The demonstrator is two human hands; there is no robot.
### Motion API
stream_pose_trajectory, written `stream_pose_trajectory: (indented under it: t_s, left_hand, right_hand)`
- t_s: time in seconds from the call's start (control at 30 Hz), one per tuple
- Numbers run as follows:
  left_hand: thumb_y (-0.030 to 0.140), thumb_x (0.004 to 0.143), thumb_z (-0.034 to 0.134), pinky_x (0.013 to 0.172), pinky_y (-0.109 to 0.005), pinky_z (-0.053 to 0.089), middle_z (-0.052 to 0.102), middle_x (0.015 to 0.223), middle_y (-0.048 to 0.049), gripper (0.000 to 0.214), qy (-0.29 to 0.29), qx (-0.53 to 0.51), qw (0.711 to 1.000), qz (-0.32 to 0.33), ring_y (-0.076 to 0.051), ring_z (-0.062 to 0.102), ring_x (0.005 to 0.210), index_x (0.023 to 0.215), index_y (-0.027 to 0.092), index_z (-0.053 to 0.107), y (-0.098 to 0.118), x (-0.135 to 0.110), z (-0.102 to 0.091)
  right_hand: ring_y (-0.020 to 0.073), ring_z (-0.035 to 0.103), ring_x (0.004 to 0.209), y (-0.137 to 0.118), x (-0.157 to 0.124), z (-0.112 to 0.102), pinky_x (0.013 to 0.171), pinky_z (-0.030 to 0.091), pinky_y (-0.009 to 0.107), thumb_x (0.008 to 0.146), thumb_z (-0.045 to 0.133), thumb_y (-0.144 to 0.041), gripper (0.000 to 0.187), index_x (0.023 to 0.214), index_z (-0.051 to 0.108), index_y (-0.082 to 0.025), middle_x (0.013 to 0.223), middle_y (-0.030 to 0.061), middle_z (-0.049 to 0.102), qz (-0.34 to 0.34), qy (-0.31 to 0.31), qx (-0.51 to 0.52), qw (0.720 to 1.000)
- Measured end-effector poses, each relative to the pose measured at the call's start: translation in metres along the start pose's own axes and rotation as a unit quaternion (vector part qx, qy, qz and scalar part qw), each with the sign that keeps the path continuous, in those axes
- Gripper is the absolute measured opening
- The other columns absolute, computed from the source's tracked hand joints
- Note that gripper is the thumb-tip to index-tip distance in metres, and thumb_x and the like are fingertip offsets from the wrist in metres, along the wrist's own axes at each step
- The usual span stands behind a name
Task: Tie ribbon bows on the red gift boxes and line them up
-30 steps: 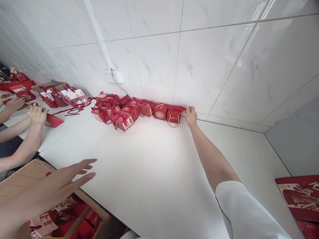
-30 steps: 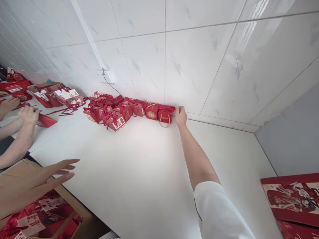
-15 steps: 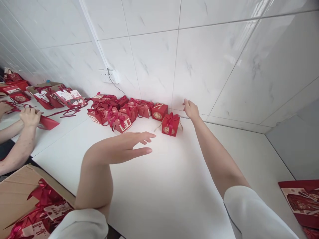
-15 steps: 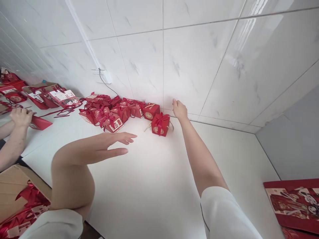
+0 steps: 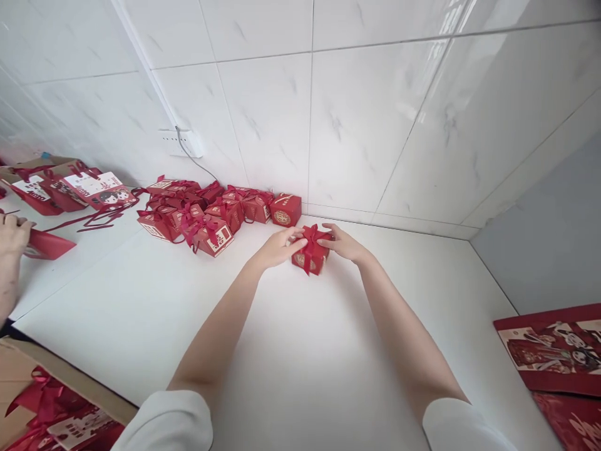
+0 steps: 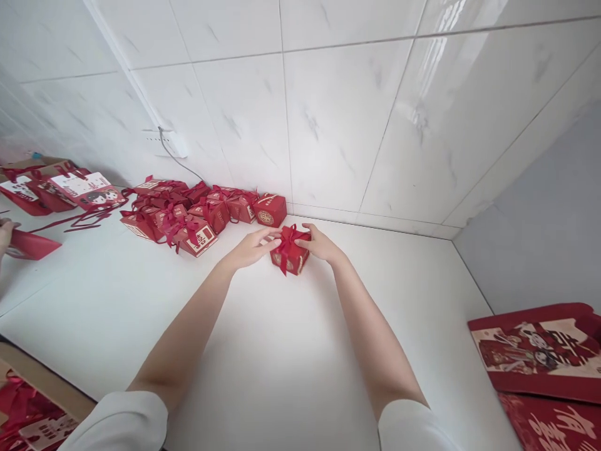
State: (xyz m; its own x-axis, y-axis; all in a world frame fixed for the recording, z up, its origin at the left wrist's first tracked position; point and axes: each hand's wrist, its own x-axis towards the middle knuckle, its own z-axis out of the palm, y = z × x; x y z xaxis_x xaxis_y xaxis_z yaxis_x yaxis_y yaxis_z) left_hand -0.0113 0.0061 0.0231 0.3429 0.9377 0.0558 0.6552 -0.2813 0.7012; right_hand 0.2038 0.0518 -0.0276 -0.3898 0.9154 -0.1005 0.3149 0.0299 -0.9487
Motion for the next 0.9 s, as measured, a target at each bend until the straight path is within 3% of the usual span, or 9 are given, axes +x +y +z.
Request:
stream_pose_trajectory:
  t_s: [0.13,0.23,0.37,0.47,0.57,0.63,0.73,0.8,0.9]
  left_hand:
    - [0.056,0.075,0.06,0.079,-0.033,0.049,0.059,0.117,-0.0043,0.053,-0.061,0.098,0.992,0.04,-0.021,0.06,0.093,0.118,0.026,0.058,0.026,-0.033,0.005]
    - [0.047,0.077,0.061,0.077,-0.031,0.048,0.058,0.112,-0.0037,0.043,-0.093,0.116,0.986,0.074,-0.02,0.06,0.091,0.115,0.026,0.059,0.037,-0.043,0.008]
    - [0.034,0.084,0.053,0.073,-0.027,0.048,0.058,0.112,-0.003,0.026,-0.151,0.06,0.982,0.099,-0.016,0.059,0.089,0.107,0.026,0.061,0.034,-0.04,0.005]
    - [0.03,0.085,0.05,0.068,-0.026,0.047,0.059,0.107,-0.0026,0.019,-0.146,0.046,0.983,0.099,-0.015,0.059,0.086,0.097,0.024,0.063,0.027,-0.036,0.002]
    - [0.025,0.086,0.047,0.069,-0.027,0.047,0.06,0.1,-0.0023,0.017,-0.112,0.057,0.987,0.097,-0.014,0.059,0.081,0.09,0.023,0.063,0.025,-0.035,0.003]
    - [0.023,0.086,0.046,0.071,-0.028,0.047,0.062,0.098,-0.0018,0.018,-0.089,0.062,0.99,0.095,-0.014,0.059,0.08,0.089,0.022,0.063,0.026,-0.035,0.005]
    - [0.023,0.086,0.045,0.068,-0.026,0.048,0.063,0.098,-0.0008,0.017,-0.061,0.049,0.994,0.079,-0.014,0.059,0.081,0.092,0.023,0.061,0.029,-0.035,0.006]
    - [0.024,0.085,0.047,0.068,-0.026,0.048,0.064,0.099,-0.0003,0.016,-0.047,0.037,0.996,0.06,-0.013,0.059,0.082,0.094,0.023,0.06,0.029,-0.035,0.006]
    - [0.028,0.082,0.053,0.068,-0.026,0.049,0.063,0.101,-0.0004,0.018,-0.057,0.033,0.997,0.033,-0.014,0.059,0.084,0.098,0.024,0.06,0.029,-0.035,0.005]
  right_hand:
    - [0.0226,0.06,0.103,-0.011,-0.043,-0.015,0.088,0.047,0.036,0.08,0.065,-0.04,0.058,0.131,0.044,-0.025,0.119,0.0086,0.062,-0.009,-0.073,-0.068,0.995]
    - [0.0222,0.06,0.096,-0.025,-0.076,-0.026,0.08,0.047,0.034,0.079,0.065,-0.038,0.043,0.119,0.055,-0.028,0.111,0.0053,0.064,-0.01,-0.099,-0.145,0.984]
    - [0.0182,0.059,0.078,-0.036,-0.105,-0.033,0.066,0.044,0.03,0.084,0.056,-0.038,0.019,0.098,0.06,-0.026,0.089,0.0012,0.067,-0.004,-0.12,-0.163,0.979]
    - [0.0165,0.056,0.072,-0.038,-0.118,-0.037,0.061,0.041,0.028,0.086,0.052,-0.037,0.016,0.084,0.059,-0.024,0.082,0.0001,0.066,0.0,-0.151,-0.151,0.977]
    - [0.0172,0.058,0.078,-0.039,-0.127,-0.043,0.064,0.043,0.028,0.086,0.054,-0.04,0.017,0.083,0.06,-0.024,0.087,0.0004,0.067,0.009,-0.173,-0.142,0.975]
    - [0.0195,0.059,0.087,-0.039,-0.13,-0.047,0.069,0.045,0.03,0.086,0.054,-0.045,0.02,0.089,0.061,-0.026,0.096,0.0014,0.067,0.014,-0.14,-0.161,0.977]
    - [0.0227,0.058,0.102,-0.036,-0.125,-0.045,0.078,0.046,0.035,0.089,0.049,-0.047,0.025,0.102,0.062,-0.03,0.113,0.0027,0.064,0.01,-0.036,-0.182,0.983]
    - [0.0227,0.055,0.109,-0.031,-0.116,-0.038,0.087,0.046,0.038,0.091,0.044,-0.044,0.029,0.114,0.059,-0.033,0.124,0.0023,0.059,-0.013,0.012,-0.142,0.99]
    - [0.0211,0.055,0.112,-0.022,-0.1,-0.021,0.091,0.046,0.038,0.091,0.045,-0.038,0.036,0.126,0.052,-0.034,0.135,0.0018,0.052,-0.044,0.019,-0.048,0.998]
